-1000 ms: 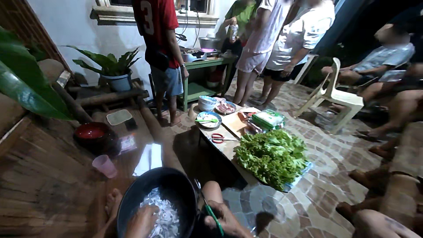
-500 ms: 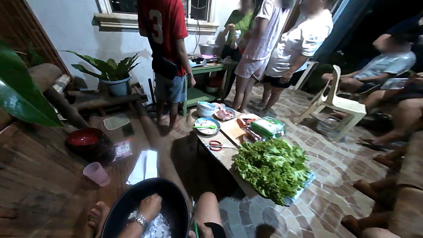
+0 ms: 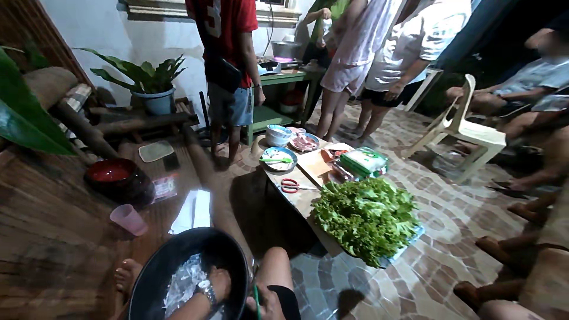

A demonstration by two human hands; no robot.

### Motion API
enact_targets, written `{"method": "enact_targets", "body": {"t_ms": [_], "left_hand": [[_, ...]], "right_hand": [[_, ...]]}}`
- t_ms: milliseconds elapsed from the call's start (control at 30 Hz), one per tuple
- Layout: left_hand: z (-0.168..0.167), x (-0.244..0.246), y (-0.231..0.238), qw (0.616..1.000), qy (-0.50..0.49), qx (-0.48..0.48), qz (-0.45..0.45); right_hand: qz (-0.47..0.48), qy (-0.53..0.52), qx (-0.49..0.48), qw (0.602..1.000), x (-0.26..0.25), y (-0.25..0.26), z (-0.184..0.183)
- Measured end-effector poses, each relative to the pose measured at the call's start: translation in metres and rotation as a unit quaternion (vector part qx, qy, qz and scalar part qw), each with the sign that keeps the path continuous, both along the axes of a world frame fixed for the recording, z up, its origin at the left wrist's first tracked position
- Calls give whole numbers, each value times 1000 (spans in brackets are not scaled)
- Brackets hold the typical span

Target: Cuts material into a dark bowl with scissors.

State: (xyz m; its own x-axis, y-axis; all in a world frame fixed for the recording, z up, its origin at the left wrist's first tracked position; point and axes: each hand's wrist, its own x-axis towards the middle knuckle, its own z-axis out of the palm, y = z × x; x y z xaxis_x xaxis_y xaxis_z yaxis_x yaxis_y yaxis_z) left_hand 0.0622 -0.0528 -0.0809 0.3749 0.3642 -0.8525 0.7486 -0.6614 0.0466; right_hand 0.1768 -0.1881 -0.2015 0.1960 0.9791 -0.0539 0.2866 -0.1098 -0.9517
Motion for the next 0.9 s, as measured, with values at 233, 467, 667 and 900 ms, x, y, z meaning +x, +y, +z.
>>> {"method": "enact_targets", "body": {"t_ms": [233,467,667,900], "left_hand": [[-2,-17,2,999,-2,26,-33],[19,-69,32,973,-186,66,118],[48,-106,24,867,-375,81,319],[57,-122,5,765,-471,73,434]], "right_hand": [[10,-6,-4,1000,1,2,-4],[11,-19,-11,1000,-1,1,8],[-38,84,-33,995,1,3,34],[-23,15,4,1000,12,11,110]]}}
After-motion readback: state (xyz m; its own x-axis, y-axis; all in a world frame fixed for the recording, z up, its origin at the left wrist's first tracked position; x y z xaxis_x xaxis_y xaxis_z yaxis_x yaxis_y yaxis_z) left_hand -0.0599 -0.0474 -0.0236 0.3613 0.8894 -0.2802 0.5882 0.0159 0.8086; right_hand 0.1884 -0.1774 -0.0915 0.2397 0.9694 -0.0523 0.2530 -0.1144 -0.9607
